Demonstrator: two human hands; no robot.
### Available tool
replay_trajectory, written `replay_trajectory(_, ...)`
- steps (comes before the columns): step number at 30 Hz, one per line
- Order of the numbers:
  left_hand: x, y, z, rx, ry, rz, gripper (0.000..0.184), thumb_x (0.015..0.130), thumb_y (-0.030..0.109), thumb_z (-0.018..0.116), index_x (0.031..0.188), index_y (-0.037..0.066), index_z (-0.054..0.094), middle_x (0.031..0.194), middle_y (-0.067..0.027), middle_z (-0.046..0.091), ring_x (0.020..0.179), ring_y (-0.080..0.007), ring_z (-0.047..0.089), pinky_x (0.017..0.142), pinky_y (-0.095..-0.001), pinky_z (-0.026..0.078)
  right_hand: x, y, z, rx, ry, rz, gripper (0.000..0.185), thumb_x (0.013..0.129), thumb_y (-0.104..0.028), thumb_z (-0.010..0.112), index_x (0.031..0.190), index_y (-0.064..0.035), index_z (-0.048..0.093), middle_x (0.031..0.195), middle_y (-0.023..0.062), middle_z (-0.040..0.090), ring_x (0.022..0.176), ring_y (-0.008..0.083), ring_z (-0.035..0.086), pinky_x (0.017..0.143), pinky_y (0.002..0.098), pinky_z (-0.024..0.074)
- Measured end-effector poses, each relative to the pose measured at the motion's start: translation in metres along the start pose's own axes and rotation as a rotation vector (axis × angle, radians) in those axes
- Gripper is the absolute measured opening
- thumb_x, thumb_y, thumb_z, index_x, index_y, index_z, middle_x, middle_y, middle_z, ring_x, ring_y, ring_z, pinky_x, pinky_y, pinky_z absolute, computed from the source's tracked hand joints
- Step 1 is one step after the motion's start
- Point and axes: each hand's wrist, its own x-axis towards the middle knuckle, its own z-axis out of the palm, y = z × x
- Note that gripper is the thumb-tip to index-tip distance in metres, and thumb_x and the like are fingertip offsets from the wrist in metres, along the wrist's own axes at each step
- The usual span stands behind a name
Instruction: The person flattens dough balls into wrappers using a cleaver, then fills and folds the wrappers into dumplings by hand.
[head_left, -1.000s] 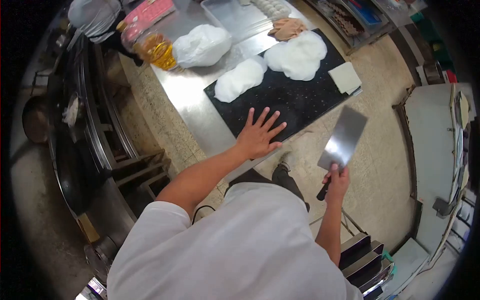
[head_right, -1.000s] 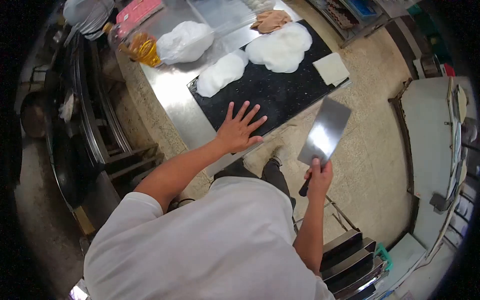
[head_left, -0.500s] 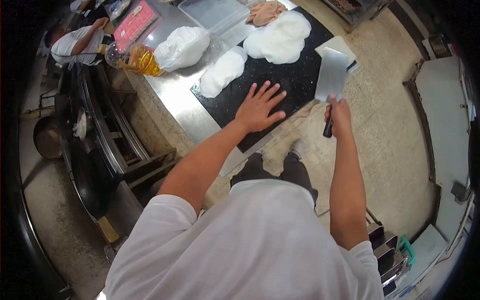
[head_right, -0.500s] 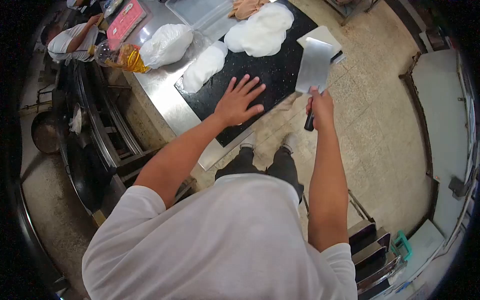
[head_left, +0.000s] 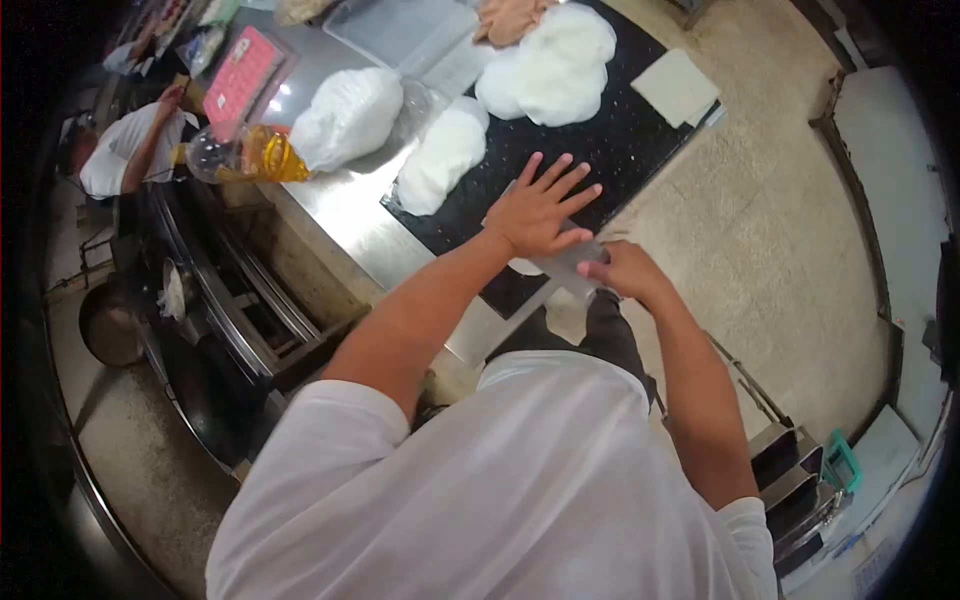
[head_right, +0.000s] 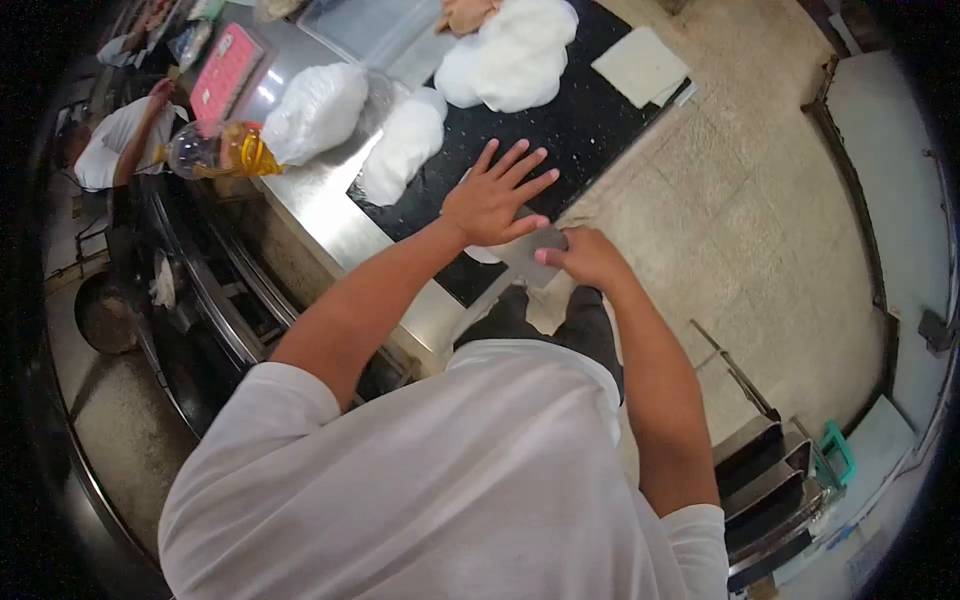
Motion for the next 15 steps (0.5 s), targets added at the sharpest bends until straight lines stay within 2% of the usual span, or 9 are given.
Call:
replay_trajectory(2,0.006,-0.004,0.003,-0.040,0.075,-0.042,0.071,0.093,0.064,0.049,0.150,0.022,0.044,0.160,-0.0125,0.033,0.148,-0.0368,0.027,0.120,-0.0596,0.014,-0.004,-0.009,0.002,-0.044,-0.024,0.023,0.056,0.085,-0.045,0.070,0.106,0.0063,0.066,0.098,0.0276,0.070,0.094,0.0417,0.069,0.083,0.0474,0.0526)
replay_trajectory(4,-0.006,0.005,0.002,-0.068,0.068,-0.022,0.072,0.092,0.065,0.049,0.150,0.022,0.045,0.159,-0.0131,0.033,0.149,-0.0361,0.026,0.120,-0.0595,0.013,-0.027,0.001,0.031,0.021,0.129,-0.009,0.058,0.082,-0.044,0.074,0.111,0.0055,0.064,0.101,0.0273,0.070,0.094,0.0417,0.069,0.083,0.0469,0.0530)
replay_trajectory(6,-0.034,0.026,-0.003,-0.060,-0.167,0.286,0.073,0.091,0.066,0.049,0.149,0.022,0.046,0.158,-0.0118,0.036,0.149,-0.0349,0.026,0.121,-0.0593,0.010,-0.053,0.023,0.071,0.063,0.092,-0.077,0.061,0.079,-0.042,0.078,0.115,0.0040,0.060,0.101,0.0264,0.070,0.096,0.0419,0.068,0.083,0.0479,0.0530)
replay_trajectory(7,-0.038,0.025,0.000,-0.059,-0.169,0.276,0.073,0.091,0.066,0.049,0.149,0.022,0.046,0.158,-0.0118,0.036,0.149,-0.0349,0.026,0.121,-0.0593,0.010,-0.055,0.015,0.076,0.062,0.083,-0.082,0.061,0.079,-0.042,0.078,0.115,0.0040,0.060,0.101,0.0264,0.070,0.096,0.0419,0.068,0.083,0.0479,0.0530)
replay_trajectory(9,-0.036,0.024,0.018,-0.224,-0.114,0.353,0.073,0.089,0.066,0.050,0.148,0.022,0.048,0.157,-0.0102,0.039,0.149,-0.0339,0.027,0.121,-0.0590,0.009,-0.060,-0.011,0.080,-0.001,0.175,0.213,0.062,0.077,-0.041,0.081,0.116,0.0026,0.059,0.100,0.0261,0.070,0.098,0.0421,0.068,0.083,0.0493,0.0531)
replay_trajectory(10,-0.026,0.015,0.017,-0.242,-0.119,0.356,0.073,0.089,0.066,0.050,0.148,0.022,0.048,0.157,-0.0102,0.039,0.149,-0.0339,0.027,0.121,-0.0590,0.009,-0.050,-0.013,0.068,0.003,0.167,0.231,0.062,0.077,-0.041,0.081,0.116,0.0026,0.059,0.100,0.0261,0.070,0.098,0.0421,0.068,0.083,0.0493,0.0531)
replay_trajectory(12,-0.008,0.001,0.004,-0.066,-0.126,0.280,0.072,0.090,0.066,0.050,0.147,0.022,0.049,0.156,-0.0087,0.040,0.149,-0.0342,0.028,0.121,-0.0592,0.010,-0.035,-0.019,0.044,-0.122,0.196,0.202,0.065,0.075,-0.044,0.082,0.114,0.0027,0.060,0.099,0.0263,0.070,0.099,0.0433,0.067,0.083,0.0505,0.0530)
replay_trajectory(13,0.000,-0.006,0.003,-0.050,-0.114,0.297,0.072,0.090,0.066,0.050,0.147,0.022,0.049,0.156,-0.0087,0.040,0.149,-0.0342,0.028,0.121,-0.0592,0.010,-0.031,-0.028,0.027,-0.131,0.181,0.178,0.065,0.074,-0.045,0.082,0.113,0.0027,0.060,0.099,0.0268,0.069,0.099,0.0433,0.067,0.083,0.0503,0.0531)
replay_trajectory(15,0.012,-0.026,-0.003,-0.047,-0.041,0.202,0.072,0.090,0.065,0.051,0.147,0.022,0.049,0.155,-0.0091,0.042,0.148,-0.0344,0.029,0.120,-0.0595,0.012,-0.013,-0.043,0.007,-0.155,0.199,0.121,0.066,0.073,-0.046,0.082,0.112,0.0027,0.060,0.099,0.0273,0.069,0.099,0.0433,0.067,0.083,0.0502,0.0532)
